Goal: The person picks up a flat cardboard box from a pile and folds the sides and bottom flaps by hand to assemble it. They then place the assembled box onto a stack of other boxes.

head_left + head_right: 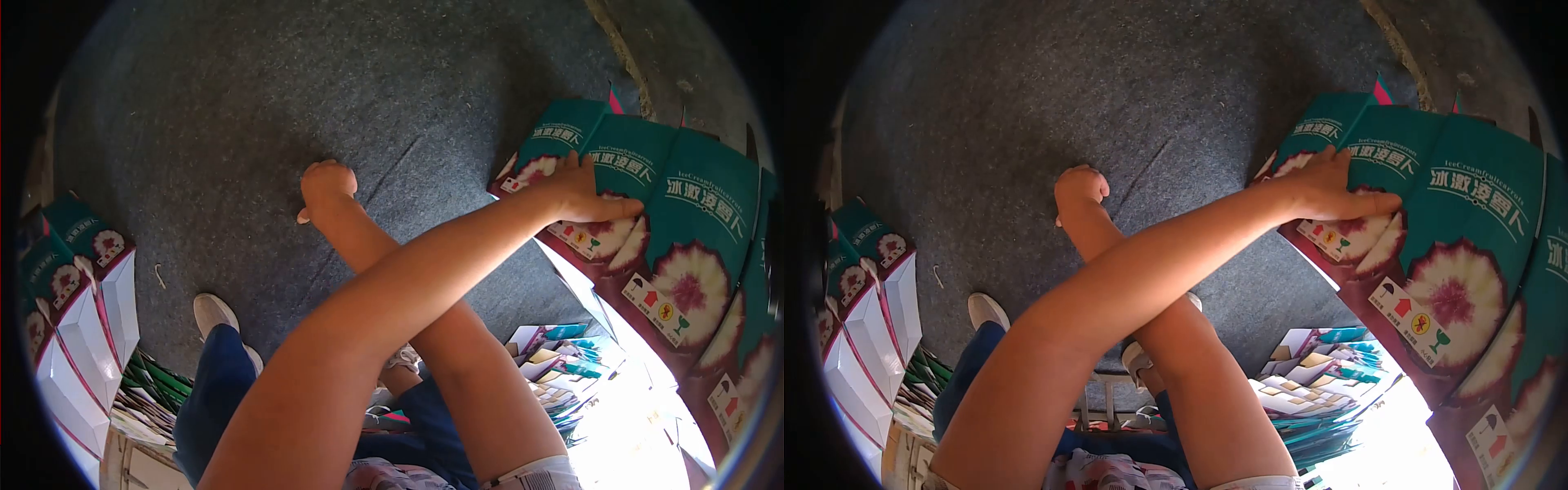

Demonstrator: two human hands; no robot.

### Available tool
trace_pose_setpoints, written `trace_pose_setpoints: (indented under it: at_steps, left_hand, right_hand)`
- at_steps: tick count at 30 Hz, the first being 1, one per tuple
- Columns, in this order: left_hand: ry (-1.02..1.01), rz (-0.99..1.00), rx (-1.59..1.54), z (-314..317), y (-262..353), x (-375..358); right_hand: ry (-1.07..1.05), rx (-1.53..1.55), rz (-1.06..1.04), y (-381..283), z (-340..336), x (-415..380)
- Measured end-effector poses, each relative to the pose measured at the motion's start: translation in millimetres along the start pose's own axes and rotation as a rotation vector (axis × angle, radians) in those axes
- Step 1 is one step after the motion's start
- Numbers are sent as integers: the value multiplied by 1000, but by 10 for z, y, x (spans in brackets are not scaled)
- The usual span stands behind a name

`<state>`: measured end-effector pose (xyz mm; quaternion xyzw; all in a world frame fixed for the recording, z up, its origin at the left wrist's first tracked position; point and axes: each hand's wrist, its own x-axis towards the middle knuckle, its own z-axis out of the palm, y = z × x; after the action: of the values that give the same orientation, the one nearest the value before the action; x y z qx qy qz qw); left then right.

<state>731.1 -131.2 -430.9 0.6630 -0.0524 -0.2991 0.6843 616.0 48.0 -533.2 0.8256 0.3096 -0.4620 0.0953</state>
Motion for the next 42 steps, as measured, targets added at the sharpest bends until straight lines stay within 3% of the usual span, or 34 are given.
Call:
trace_pose_setpoints:
  at_steps: [6,7,12,16,19,21,23,24,26,27,29,32,35,42]
  left_hand:
    - [-107,-48,-47,-99,-30,53]
    - [-346,52,-376,-300,60,-109]
    - [70,118,34,-444,3,-325]
    - [13,-73,549,-1179,427,-1782]
    - [-13,-62,795,-1338,483,-3168]
    - [-103,-201,891,-1268,679,-4175]
    - [-6,-200,787,-1116,978,-4973]
    - [189,-156,809,-957,1250,-5229]
    - [491,22,903,-652,1880,-5693]
    - [602,158,981,-495,2156,-5871]
    - [686,380,1130,-231,2492,-6152]
    - [732,575,1279,71,2716,-6472]
    - [750,680,1358,345,2834,-6719]
    - [899,791,1423,869,2910,-7336]
  right_hand:
    - [8,30,22,-6,0,-5]
    - [11,34,32,-18,6,4]
    - [138,108,7,48,232,42]
    - [208,-81,-165,46,-123,-548]
    - [192,8,-156,161,119,-352]
    - [100,4,-230,248,133,-517]
    - [-21,-75,-328,374,150,-1006]
    - [-52,-114,-355,437,140,-1302]
    - [64,-8,-482,739,215,-1810]
    - [114,142,-436,695,5,-2272]
    - [487,493,-439,404,-497,-3439]
    - [1177,391,-559,23,-813,-5012]
    - [1570,209,-652,-203,-715,-5857]
    - [1806,96,-623,-536,-443,-6530]
